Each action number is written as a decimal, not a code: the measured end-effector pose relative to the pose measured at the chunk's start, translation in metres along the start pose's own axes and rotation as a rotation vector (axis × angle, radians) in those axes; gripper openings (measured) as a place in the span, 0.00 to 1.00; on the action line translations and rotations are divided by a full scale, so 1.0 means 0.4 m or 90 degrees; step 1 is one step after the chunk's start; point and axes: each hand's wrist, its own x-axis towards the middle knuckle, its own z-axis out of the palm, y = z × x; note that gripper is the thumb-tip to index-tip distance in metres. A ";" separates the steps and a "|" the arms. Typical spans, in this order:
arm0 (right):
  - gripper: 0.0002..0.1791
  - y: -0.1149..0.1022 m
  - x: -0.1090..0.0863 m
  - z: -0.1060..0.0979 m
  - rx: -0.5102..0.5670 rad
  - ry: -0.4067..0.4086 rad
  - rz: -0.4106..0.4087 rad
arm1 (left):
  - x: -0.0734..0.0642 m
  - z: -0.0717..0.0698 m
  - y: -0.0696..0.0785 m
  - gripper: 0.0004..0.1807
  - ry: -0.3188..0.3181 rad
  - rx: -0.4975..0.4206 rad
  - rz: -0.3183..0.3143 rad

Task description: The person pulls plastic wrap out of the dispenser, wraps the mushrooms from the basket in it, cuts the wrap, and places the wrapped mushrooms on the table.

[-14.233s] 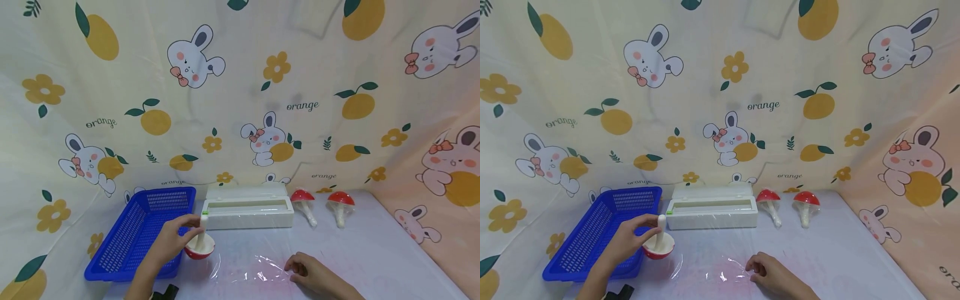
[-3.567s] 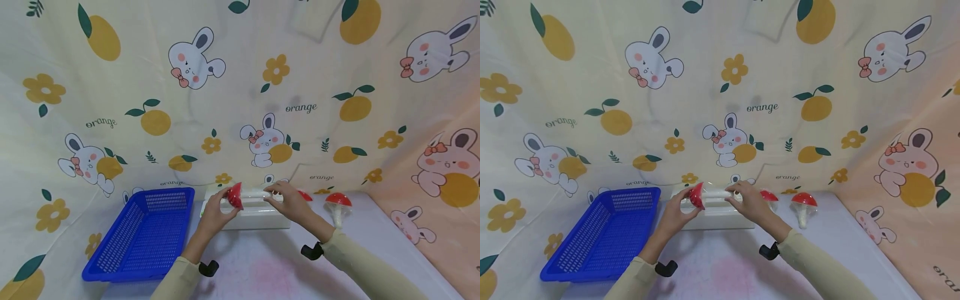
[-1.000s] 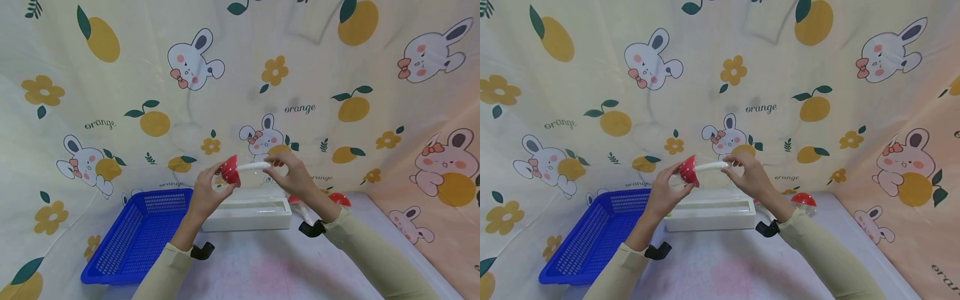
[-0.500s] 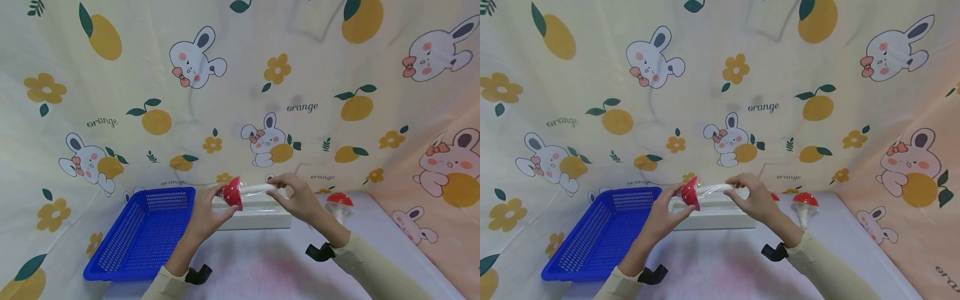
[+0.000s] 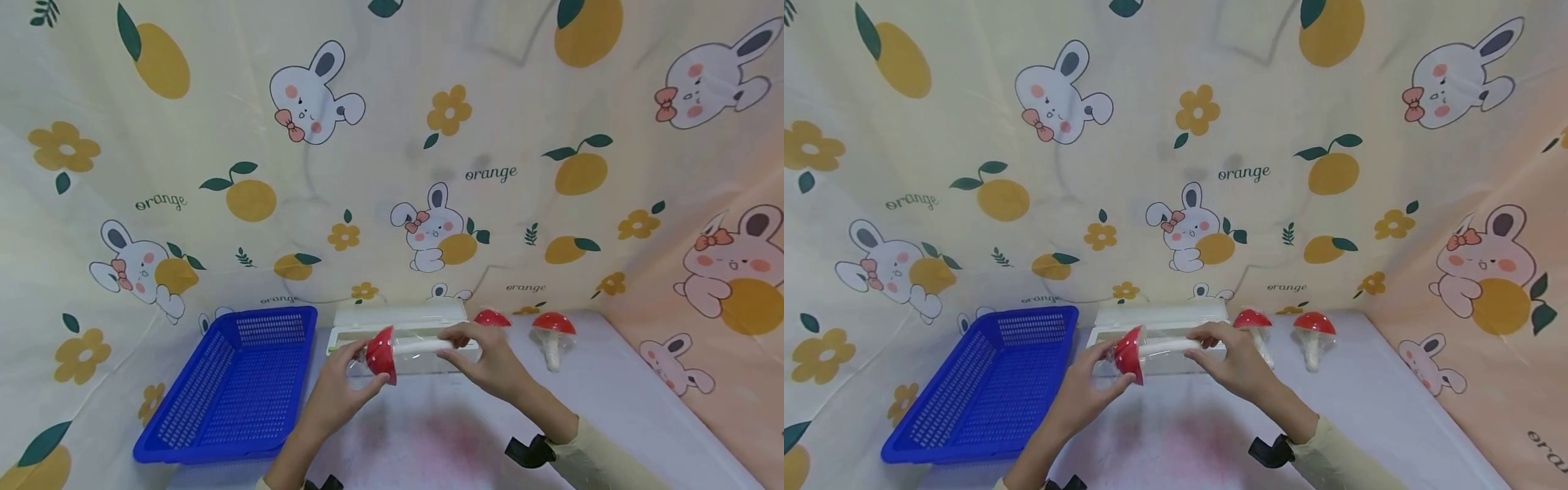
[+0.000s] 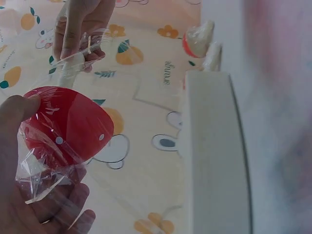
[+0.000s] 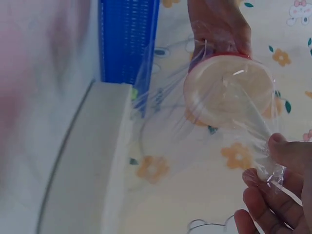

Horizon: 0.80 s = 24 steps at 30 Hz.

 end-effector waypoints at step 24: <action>0.09 0.160 -0.143 0.146 0.078 -0.150 0.051 | -0.094 0.099 -0.138 0.37 -0.116 0.107 -0.003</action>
